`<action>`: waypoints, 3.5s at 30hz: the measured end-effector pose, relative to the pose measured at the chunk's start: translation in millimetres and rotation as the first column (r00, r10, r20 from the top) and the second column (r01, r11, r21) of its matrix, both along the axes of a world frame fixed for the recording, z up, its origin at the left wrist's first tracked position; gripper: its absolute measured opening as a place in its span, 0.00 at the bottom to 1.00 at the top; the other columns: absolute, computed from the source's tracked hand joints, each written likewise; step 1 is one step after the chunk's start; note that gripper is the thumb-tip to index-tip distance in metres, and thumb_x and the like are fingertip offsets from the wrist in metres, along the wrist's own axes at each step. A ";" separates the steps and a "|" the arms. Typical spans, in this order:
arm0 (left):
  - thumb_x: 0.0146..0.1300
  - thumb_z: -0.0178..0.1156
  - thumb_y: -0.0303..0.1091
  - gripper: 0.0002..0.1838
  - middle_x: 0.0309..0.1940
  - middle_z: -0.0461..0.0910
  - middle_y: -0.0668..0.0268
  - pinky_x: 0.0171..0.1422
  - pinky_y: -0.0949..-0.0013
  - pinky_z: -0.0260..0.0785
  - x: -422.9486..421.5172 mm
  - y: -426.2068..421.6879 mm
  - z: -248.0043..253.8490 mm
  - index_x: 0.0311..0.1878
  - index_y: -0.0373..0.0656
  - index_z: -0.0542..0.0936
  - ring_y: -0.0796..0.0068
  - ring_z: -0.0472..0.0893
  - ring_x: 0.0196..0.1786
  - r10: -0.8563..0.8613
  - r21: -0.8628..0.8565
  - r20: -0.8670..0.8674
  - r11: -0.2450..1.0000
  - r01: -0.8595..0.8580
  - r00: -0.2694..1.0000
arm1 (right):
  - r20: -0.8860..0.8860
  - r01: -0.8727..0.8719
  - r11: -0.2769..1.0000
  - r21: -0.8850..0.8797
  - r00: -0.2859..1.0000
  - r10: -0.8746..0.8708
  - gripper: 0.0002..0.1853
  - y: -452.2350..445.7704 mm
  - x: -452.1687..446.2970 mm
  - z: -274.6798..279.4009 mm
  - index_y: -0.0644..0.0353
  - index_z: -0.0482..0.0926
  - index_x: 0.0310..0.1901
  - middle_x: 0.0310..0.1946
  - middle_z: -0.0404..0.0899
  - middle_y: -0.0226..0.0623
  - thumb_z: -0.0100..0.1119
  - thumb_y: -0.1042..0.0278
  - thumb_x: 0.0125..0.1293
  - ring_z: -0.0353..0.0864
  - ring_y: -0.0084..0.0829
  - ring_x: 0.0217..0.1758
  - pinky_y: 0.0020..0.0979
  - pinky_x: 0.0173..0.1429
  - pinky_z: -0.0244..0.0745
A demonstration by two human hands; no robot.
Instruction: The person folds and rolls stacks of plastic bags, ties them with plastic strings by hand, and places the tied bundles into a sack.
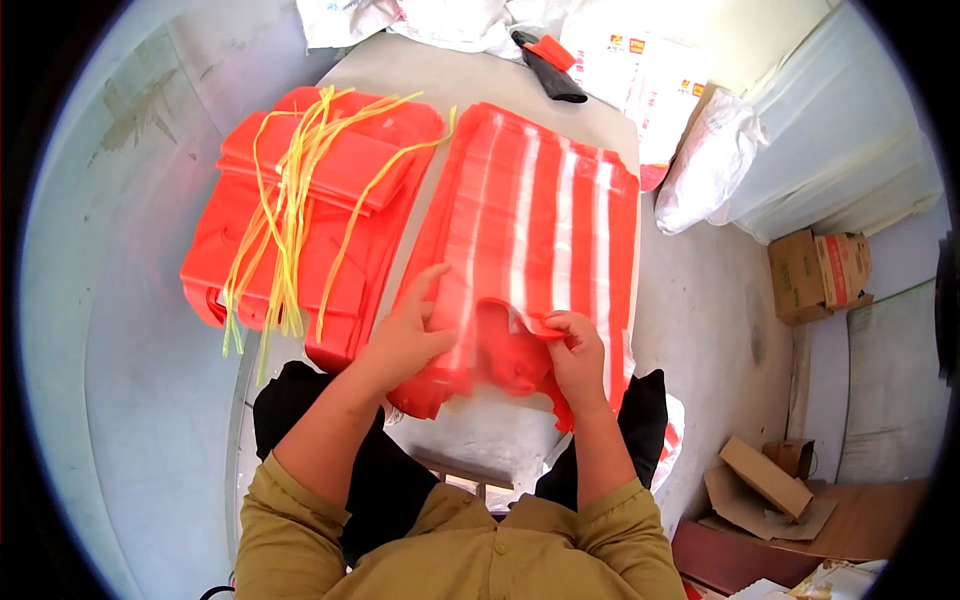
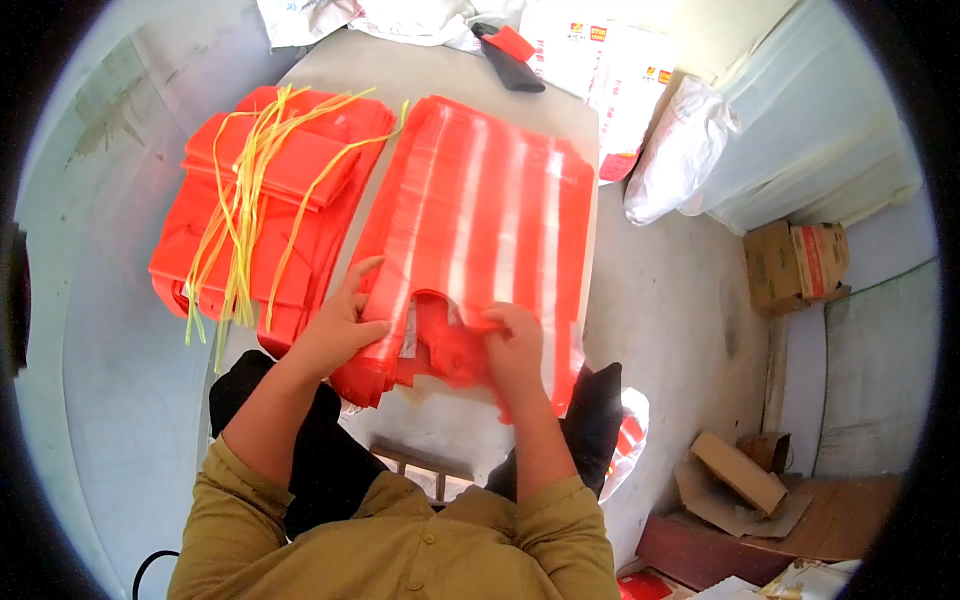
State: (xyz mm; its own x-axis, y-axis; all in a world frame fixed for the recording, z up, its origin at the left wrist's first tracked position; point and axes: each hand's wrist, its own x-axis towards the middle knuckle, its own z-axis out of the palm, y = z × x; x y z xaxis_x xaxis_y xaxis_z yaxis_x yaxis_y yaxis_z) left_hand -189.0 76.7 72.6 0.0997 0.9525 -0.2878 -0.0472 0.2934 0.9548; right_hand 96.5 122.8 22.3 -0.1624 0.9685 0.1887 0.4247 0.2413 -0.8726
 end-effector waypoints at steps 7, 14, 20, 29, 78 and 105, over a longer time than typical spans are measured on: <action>0.62 0.63 0.23 0.44 0.32 0.74 0.70 0.38 0.73 0.67 -14.7 -6.9 16.0 0.82 0.50 0.60 0.82 0.72 0.33 -0.038 -0.011 -0.025 0.999 0.038 0.999 | 0.226 -0.109 0.977 0.181 0.972 0.067 0.13 -16.3 -12.6 -2.7 0.62 0.86 0.43 0.50 0.85 0.39 0.62 0.85 0.56 0.81 0.42 0.58 0.37 0.63 0.77; 0.63 0.65 0.24 0.42 0.30 0.72 0.71 0.38 0.74 0.66 -2.5 5.5 16.3 0.80 0.47 0.62 0.83 0.70 0.32 -0.078 0.034 -0.339 0.995 0.095 0.937 | 0.335 -0.166 0.945 0.281 0.940 0.065 0.16 -20.3 -15.7 4.5 0.60 0.88 0.40 0.45 0.83 0.37 0.63 0.87 0.49 0.79 0.43 0.54 0.41 0.59 0.76; 0.65 0.66 0.30 0.41 0.30 0.75 0.67 0.41 0.70 0.70 24.4 38.2 21.0 0.81 0.45 0.62 0.78 0.75 0.33 -0.046 0.125 -0.430 0.986 0.110 0.902 | 0.449 -0.246 0.900 0.360 0.891 0.064 0.15 -22.1 -14.6 10.0 0.57 0.88 0.39 0.40 0.82 0.33 0.66 0.85 0.49 0.80 0.42 0.49 0.42 0.55 0.75; 0.82 0.52 0.43 0.31 0.41 0.85 0.59 0.39 0.68 0.76 60.5 70.6 14.8 0.82 0.44 0.60 0.72 0.82 0.32 -0.157 -0.088 -0.244 0.986 0.139 0.957 | 0.479 -0.277 0.862 0.424 0.877 0.046 0.10 -19.5 -11.9 7.0 0.55 0.86 0.39 0.38 0.82 0.32 0.66 0.76 0.55 0.81 0.41 0.45 0.44 0.54 0.74; 0.68 0.59 0.28 0.06 0.38 0.83 0.49 0.47 0.55 0.74 67.2 73.7 -25.2 0.42 0.36 0.81 0.48 0.83 0.43 -0.126 0.372 -0.501 0.862 0.344 0.856 | 0.052 0.276 0.939 -0.203 0.961 -0.271 0.27 50.6 76.6 15.0 0.62 0.65 0.77 0.78 0.65 0.49 0.46 0.62 0.82 0.63 0.44 0.81 0.40 0.82 0.58; 0.65 0.60 0.27 0.08 0.46 0.85 0.55 0.52 0.56 0.76 68.8 70.1 -24.3 0.45 0.38 0.85 0.53 0.84 0.48 -0.077 0.407 -0.637 0.812 0.419 0.767 | -0.225 0.209 0.896 -0.393 0.923 -0.314 0.30 -23.7 84.5 36.3 0.57 0.70 0.75 0.56 0.82 0.37 0.58 0.71 0.72 0.80 0.21 0.48 0.27 0.55 0.77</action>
State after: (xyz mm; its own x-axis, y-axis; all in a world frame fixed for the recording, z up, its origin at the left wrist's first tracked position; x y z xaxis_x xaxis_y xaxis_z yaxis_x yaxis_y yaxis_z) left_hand -120.3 146.8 48.4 0.3360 0.9320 0.1359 0.5504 -0.3114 0.7746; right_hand 181.0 99.1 58.7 0.1135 0.9779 -0.1758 0.1588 -0.1926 -0.9683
